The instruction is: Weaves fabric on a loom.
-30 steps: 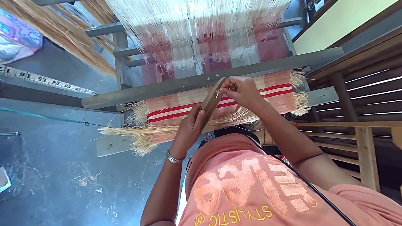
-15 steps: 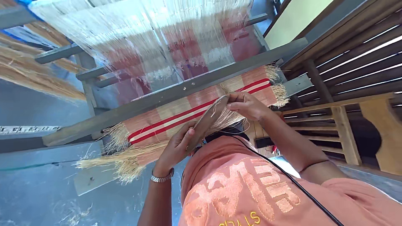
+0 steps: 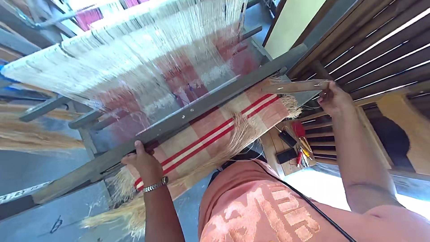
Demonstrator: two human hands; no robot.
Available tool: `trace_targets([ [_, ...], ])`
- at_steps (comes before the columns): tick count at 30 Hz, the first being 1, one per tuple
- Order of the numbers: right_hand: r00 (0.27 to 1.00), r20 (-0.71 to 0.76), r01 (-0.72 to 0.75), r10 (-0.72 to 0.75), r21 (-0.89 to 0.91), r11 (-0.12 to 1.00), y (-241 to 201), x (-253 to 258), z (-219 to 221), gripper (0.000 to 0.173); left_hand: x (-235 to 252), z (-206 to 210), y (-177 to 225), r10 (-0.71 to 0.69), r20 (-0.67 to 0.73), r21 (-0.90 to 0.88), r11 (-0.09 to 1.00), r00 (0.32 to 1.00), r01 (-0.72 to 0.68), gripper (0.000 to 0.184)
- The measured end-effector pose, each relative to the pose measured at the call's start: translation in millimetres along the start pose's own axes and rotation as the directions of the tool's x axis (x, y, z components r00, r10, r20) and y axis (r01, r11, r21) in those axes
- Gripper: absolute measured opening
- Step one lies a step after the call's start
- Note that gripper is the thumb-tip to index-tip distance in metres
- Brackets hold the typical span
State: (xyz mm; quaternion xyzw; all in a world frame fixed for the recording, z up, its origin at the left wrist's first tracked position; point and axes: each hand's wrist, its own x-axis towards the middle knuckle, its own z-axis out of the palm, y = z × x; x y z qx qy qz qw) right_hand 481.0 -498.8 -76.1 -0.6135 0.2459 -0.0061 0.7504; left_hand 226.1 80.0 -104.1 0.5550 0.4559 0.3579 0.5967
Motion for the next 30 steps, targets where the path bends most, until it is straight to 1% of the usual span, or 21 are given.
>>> trace_targets([
  [1, 0.997, -0.070, -0.035, 0.038, 0.056, 0.998, -2.8, 8.1, 3.1, 0.030, 11.4, 6.0, 1.8, 0.024, 0.007, 0.025, 0.999, 1.000, -0.024, 0.058],
  [2, 0.990, -0.121, -0.060, 0.074, 0.113, 0.992, -5.3, 13.9, 11.8, 0.039, 23.8, 13.0, 5.8, 0.031, 0.019, 0.046, 0.998, 0.999, -0.032, 0.062],
  [3, 0.984, -0.149, -0.069, 0.095, 0.171, 0.983, -6.1, 21.3, 23.7, 0.045, 38.4, 20.3, 10.0, 0.033, 0.032, 0.070, 0.997, 0.999, -0.035, 0.066],
  [4, 0.984, -0.156, -0.053, 0.089, 0.222, 0.974, -5.1, 32.2, 37.2, 0.047, 54.1, 28.1, 15.4, 0.035, 0.044, 0.096, 0.995, 0.998, -0.039, 0.070],
  [8, 0.989, -0.147, 0.040, 0.015, 0.367, 0.929, 4.4, 89.0, 91.0, 0.043, 114.1, 54.3, 30.6, 0.051, 0.022, 0.227, 0.972, 0.998, -0.055, 0.077],
  [11, 0.988, -0.154, 0.074, -0.019, 0.358, 0.931, 8.5, 118.1, 124.0, 0.039, 133.8, 58.1, 32.4, 0.072, 0.004, 0.256, 0.964, 0.997, -0.070, 0.086],
  [14, 0.987, -0.159, 0.038, 0.011, 0.306, 0.951, 10.8, 134.2, 147.0, 0.040, 141.7, 51.7, 30.0, 0.032, -0.029, 0.289, 0.957, 0.999, -0.022, 0.094],
  [15, 0.988, -0.150, 0.012, 0.034, 0.291, 0.957, 11.5, 136.9, 152.8, 0.041, 142.8, 46.4, 31.5, 0.007, -0.017, 0.304, 0.953, 1.000, -0.001, 0.094],
  [16, 0.989, -0.138, -0.010, 0.050, 0.278, 0.961, 13.2, 139.1, 157.8, 0.042, 142.8, 39.8, 33.7, -0.006, 0.000, 0.331, 0.944, 1.000, 0.005, 0.088],
  [17, 0.989, -0.132, -0.025, 0.063, 0.271, 0.962, 15.4, 141.9, 162.6, 0.041, 142.8, 31.6, 35.1, 0.004, 0.015, 0.376, 0.926, 1.000, -0.009, 0.078],
  [19, 0.992, -0.087, -0.065, 0.089, 0.250, 0.966, 19.9, 148.6, 170.7, 0.041, 140.8, 15.2, 37.8, 0.076, 0.025, 0.481, 0.873, 0.997, -0.079, 0.062],
  [20, 0.994, -0.055, -0.084, 0.099, 0.235, 0.968, 23.8, 153.5, 175.0, 0.040, 139.5, 7.3, 40.4, 0.115, 0.019, 0.528, 0.843, 0.993, -0.108, 0.060],
  [22, 0.993, 0.006, -0.113, 0.114, 0.184, 0.976, 29.7, 159.5, 186.4, 0.041, 144.5, -9.2, 42.6, 0.184, -0.034, 0.614, 0.779, 0.982, -0.125, 0.064],
  [23, 0.993, 0.038, -0.116, 0.111, 0.141, 0.983, 32.3, 160.7, 193.6, 0.041, 146.2, -15.9, 44.3, 0.211, -0.062, 0.649, 0.751, 0.976, -0.121, 0.071],
  [24, 0.993, 0.067, -0.104, 0.100, 0.074, 0.992, 35.6, 159.7, 203.1, 0.041, 147.6, -21.1, 46.3, 0.216, -0.099, 0.678, 0.729, 0.971, -0.094, 0.083],
  [26, 0.986, 0.162, -0.033, 0.048, -0.095, 0.995, 44.3, 149.4, 230.2, 0.039, 150.8, -26.6, 47.5, 0.166, -0.173, 0.670, 0.742, 0.971, -0.007, 0.102],
  [27, 0.965, 0.263, 0.034, 0.022, -0.207, 0.978, 49.2, 139.7, 245.1, 0.040, 150.9, -28.0, 46.7, 0.116, -0.197, 0.633, 0.774, 0.973, 0.036, 0.110],
  [28, 0.918, 0.396, 0.116, 0.031, -0.343, 0.932, 51.5, 126.7, 259.5, 0.045, 151.5, -29.5, 43.6, 0.065, -0.205, 0.581, 0.811, 0.977, 0.067, 0.114],
  [29, 0.853, 0.517, 0.225, 0.068, -0.482, 0.847, 50.3, 113.2, 273.1, 0.052, 152.5, -31.1, 39.5, 0.017, -0.196, 0.529, 0.844, 0.980, 0.091, 0.116],
  [30, 0.806, 0.578, 0.308, 0.125, -0.591, 0.745, 46.5, 105.1, 281.3, 0.062, 151.8, -32.4, 36.2, -0.036, -0.175, 0.494, 0.861, 0.984, 0.119, 0.116],
])
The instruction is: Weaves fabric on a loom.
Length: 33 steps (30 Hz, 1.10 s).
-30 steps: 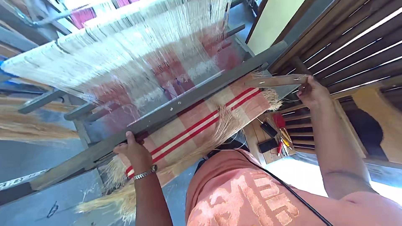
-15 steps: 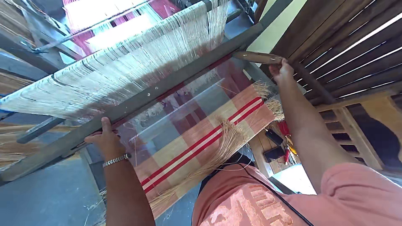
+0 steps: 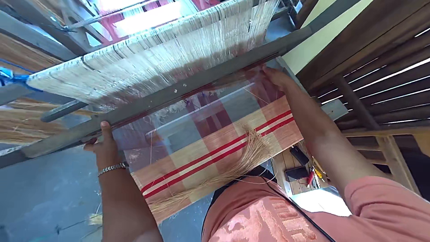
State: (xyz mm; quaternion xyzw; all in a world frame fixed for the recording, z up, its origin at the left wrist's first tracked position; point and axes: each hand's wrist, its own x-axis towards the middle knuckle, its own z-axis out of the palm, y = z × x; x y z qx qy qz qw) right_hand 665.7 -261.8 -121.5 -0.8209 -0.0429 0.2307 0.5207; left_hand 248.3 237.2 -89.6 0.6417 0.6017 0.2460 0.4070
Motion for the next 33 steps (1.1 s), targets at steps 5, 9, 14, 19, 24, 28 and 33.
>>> trace_targets([
  [5, 0.998, 0.064, -0.016, 0.027, -0.172, 0.985, 0.0, -6.8, -25.1, 0.075, -6.5, 1.4, 4.5, -0.120, 0.277, -0.113, 0.981, 0.953, 0.157, 0.100],
  [9, 0.999, -0.045, 0.021, -0.027, -0.134, 0.991, 12.9, -32.4, -16.1, 0.063, 2.5, 0.5, 5.2, -0.125, 0.302, -0.132, 0.976, 0.945, 0.172, 0.099],
  [14, 0.990, -0.097, 0.059, -0.099, -0.352, 0.934, 44.7, -62.6, -12.4, 0.055, 16.7, -5.7, -1.8, -0.031, 0.264, -0.037, 0.998, 0.964, 0.042, 0.096],
  [19, 0.984, -0.165, -0.042, -0.075, -0.608, 0.793, 57.1, -95.9, -10.6, 0.052, 32.5, 3.5, -14.6, -0.073, 0.349, -0.069, 0.992, 0.934, 0.104, 0.094],
  [24, 0.973, -0.190, -0.020, -0.134, -0.643, 0.766, 75.4, -103.5, -10.7, 0.051, 11.9, -8.1, -42.3, -0.029, 0.276, -0.274, 0.956, 0.961, 0.107, 0.084],
  [28, 0.969, -0.214, -0.054, -0.123, -0.670, 0.740, 78.8, -102.8, -6.5, 0.052, 0.9, -24.5, -86.3, 0.012, -0.005, -0.571, 0.821, 1.000, -0.013, 0.064],
  [33, 0.968, -0.204, -0.040, -0.144, -0.696, 0.717, 75.4, -107.0, -3.5, 0.049, -4.5, -56.5, -122.0, -0.038, -0.467, -0.570, 0.777, 0.883, -0.268, 0.068],
])
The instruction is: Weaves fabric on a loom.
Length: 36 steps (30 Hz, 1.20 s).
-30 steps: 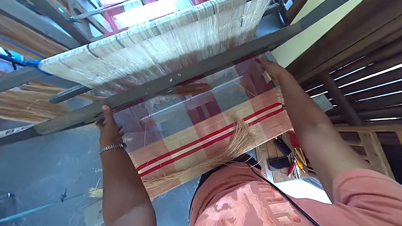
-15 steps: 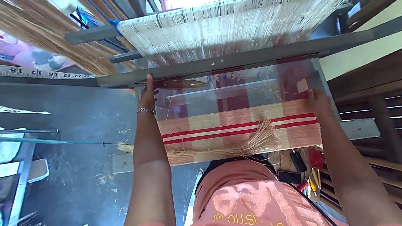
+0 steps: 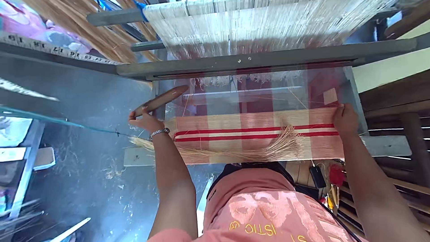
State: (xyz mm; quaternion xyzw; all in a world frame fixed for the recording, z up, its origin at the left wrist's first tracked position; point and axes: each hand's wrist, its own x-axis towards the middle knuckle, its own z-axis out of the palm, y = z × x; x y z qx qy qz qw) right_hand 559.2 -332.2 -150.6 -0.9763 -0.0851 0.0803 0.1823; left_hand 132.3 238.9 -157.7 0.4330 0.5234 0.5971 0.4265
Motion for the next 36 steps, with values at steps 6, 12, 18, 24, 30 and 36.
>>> trace_targets([
  [6, 0.998, -0.036, 0.051, -0.052, -0.027, 0.998, 1.9, -2.1, 3.0, 0.051, 16.8, -68.4, 33.6, 0.178, -0.100, 0.124, 0.978, 0.979, -0.165, 0.065],
  [12, 0.998, -0.019, 0.055, -0.056, -0.041, 0.998, -3.9, -5.2, 3.4, 0.051, -9.7, -109.5, 66.7, 0.446, -0.036, 0.351, 0.844, 0.894, -0.407, 0.057],
  [18, 1.000, 0.004, 0.021, -0.021, -0.091, 0.996, -6.3, -4.5, 3.9, 0.053, -62.8, -87.2, 73.9, 0.531, 0.424, 0.517, 0.524, 0.734, -0.677, 0.040],
  [24, 0.997, 0.055, -0.054, 0.060, -0.112, 0.992, -14.8, -5.5, -0.1, 0.051, -44.1, -42.7, 22.1, 0.291, 0.805, 0.426, 0.324, 0.518, -0.845, 0.041],
  [30, 0.998, -0.020, -0.058, 0.058, 0.025, 0.998, -23.8, 0.0, -37.9, 0.056, -17.7, -88.4, 98.0, 0.667, 0.389, 0.511, 0.418, 0.635, -0.751, 0.057],
  [36, 0.760, -0.304, 0.628, -0.574, 0.121, 0.768, -203.9, -4.8, -80.8, 0.062, -154.2, -80.0, 133.0, 0.479, 0.286, 0.045, 0.858, 0.830, -0.511, 0.069],
])
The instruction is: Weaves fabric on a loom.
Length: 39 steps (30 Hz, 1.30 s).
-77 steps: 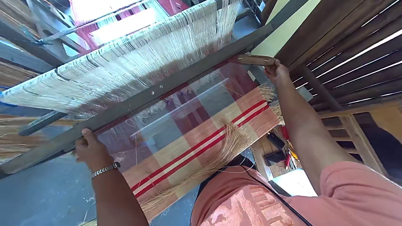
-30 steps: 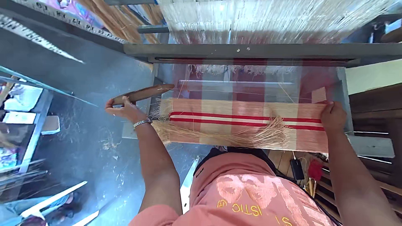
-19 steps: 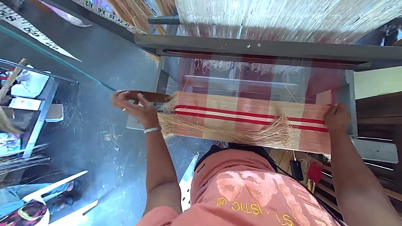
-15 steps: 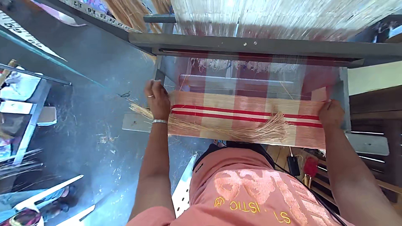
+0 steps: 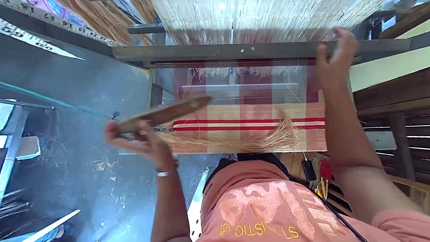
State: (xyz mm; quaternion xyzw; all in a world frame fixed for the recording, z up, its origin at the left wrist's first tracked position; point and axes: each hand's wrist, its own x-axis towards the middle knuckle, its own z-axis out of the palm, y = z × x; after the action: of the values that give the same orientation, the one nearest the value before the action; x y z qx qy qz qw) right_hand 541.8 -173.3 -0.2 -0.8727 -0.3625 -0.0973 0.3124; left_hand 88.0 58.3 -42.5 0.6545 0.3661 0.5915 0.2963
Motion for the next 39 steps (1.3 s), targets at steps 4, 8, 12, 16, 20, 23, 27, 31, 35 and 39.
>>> trace_targets([
  [4, 0.975, 0.199, 0.119, -0.097, -0.105, 0.987, -29.4, 54.9, 93.7, 0.063, -98.0, 40.6, -13.9, -0.323, 0.340, -0.099, 0.922, 0.883, 0.375, 0.067],
  [8, 0.985, 0.168, 0.059, -0.023, -0.209, 0.976, -25.7, 43.6, 125.8, 0.070, -148.5, 57.6, -48.3, -0.256, 0.407, -0.004, 0.959, 0.877, 0.282, 0.060],
  [12, 0.964, 0.267, 0.065, -0.009, -0.201, 0.978, -30.4, -17.3, 102.2, 0.069, -164.7, 51.7, -76.5, -0.173, 0.458, 0.429, 0.902, 0.872, -0.046, 0.058],
  [16, 0.973, 0.229, 0.075, -0.014, -0.257, 0.963, -41.6, -102.4, 82.8, 0.064, -174.1, 54.7, -89.2, -0.102, 0.464, 0.571, 0.794, 0.880, -0.209, 0.057],
  [20, 0.972, 0.233, 0.028, 0.027, -0.232, 0.972, -38.9, -104.7, 83.2, 0.064, -178.5, 59.7, -87.6, -0.121, 0.448, 0.636, 0.740, 0.886, -0.221, 0.057],
  [23, 0.978, 0.204, 0.004, 0.047, -0.245, 0.969, -37.0, -88.8, 90.1, 0.069, -178.1, 61.5, -90.1, -0.124, 0.446, 0.647, 0.729, 0.887, -0.223, 0.057],
  [27, 0.969, 0.235, -0.021, 0.080, -0.246, 0.969, -38.2, -88.3, 89.3, 0.070, -180.0, 61.2, -94.2, -0.133, 0.454, 0.665, 0.708, 0.881, -0.236, 0.057],
  [31, 0.956, 0.276, -0.023, 0.101, -0.270, 0.963, -45.7, -109.1, 76.6, 0.070, -179.0, 63.3, -95.7, -0.086, 0.444, 0.661, 0.704, 0.892, -0.261, 0.059],
  [35, 0.942, 0.312, -0.035, 0.121, -0.267, 0.963, -43.8, -107.8, 71.5, 0.069, -179.2, 65.9, -91.5, -0.098, 0.436, 0.675, 0.693, 0.894, -0.253, 0.058],
  [39, 0.941, 0.318, -0.039, 0.120, -0.250, 0.967, -44.0, -106.8, 72.5, 0.068, -180.4, 63.5, -96.4, -0.131, 0.464, 0.695, 0.667, 0.876, -0.269, 0.059],
])
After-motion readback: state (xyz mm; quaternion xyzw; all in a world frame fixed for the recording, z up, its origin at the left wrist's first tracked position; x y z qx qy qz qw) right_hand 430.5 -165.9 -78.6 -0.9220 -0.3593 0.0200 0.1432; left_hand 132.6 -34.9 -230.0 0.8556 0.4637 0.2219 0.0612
